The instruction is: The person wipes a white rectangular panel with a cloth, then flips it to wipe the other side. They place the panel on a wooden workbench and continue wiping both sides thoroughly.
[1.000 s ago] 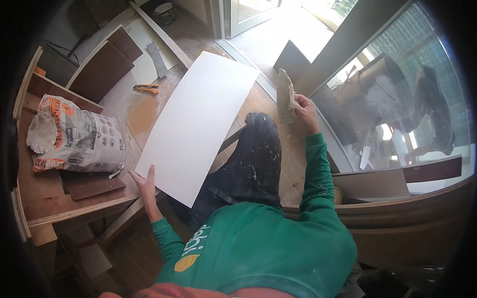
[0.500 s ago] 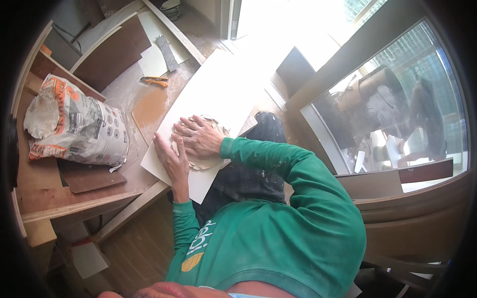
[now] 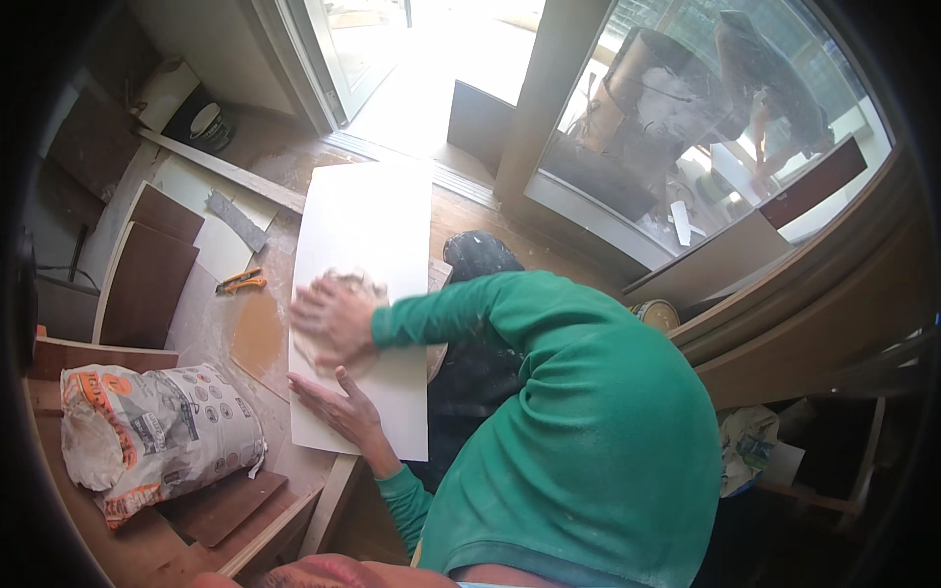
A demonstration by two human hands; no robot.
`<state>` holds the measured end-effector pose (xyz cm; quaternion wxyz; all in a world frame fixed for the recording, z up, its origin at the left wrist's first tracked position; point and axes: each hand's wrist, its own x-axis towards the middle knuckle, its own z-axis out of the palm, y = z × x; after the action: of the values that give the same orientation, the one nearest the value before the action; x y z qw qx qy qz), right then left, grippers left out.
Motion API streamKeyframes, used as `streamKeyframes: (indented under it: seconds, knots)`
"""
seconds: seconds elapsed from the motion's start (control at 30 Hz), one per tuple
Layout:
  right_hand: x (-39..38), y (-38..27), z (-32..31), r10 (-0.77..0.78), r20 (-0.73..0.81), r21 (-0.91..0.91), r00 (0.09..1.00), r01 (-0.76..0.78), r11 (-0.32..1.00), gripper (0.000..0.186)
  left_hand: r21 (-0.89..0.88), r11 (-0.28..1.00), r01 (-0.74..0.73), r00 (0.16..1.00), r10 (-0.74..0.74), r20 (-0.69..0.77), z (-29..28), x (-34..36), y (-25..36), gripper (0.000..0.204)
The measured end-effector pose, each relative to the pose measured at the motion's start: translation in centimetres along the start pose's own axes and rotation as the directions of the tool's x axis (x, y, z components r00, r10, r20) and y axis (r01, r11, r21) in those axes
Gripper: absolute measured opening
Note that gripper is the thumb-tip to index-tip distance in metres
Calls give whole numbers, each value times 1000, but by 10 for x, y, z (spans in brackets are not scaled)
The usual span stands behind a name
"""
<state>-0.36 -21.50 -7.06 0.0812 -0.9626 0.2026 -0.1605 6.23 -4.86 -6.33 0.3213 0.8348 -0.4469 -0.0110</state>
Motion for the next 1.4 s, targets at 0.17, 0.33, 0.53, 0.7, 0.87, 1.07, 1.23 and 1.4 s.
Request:
streamKeyframes:
  seconds: [0.17,0.33,0.53,0.7,0.87,1.07,1.23,1.4]
  knots:
    - [14,15,-4,-53,10,31,999,53,998,77,-70,997,-18,1000,17,-22,-6,-5,-16,90]
    - [73,186,-46,518,-67,-202,853,-520,830,72,-8,1000,-22,999,22,27,2,-4,-1,87]
    - [25,-16,27,46,-14,5,999,-46,999,64,100,990,-96,995,95,19,3,1,-11,88]
    - [24,36,27,76,-179,15,981,-74,997,66,100,982,-161,981,148,124,5,-4,-7,89]
    - [66,198,-4,475,-371,-84,798,-538,839,70,186,939,-288,951,257,171,3,-3,20,91]
    - [52,-41,74,-92,-114,-5,989,92,996,60,129,973,-193,981,186,62,1,-4,-5,95]
    - [54,61,-4,132,-24,17,991,-132,991,70,81,983,-166,978,153,145,0,-9,8,99]
    - [96,198,-18,471,-388,-259,792,-584,769,70,28,975,-221,958,212,193,-4,6,39,102]
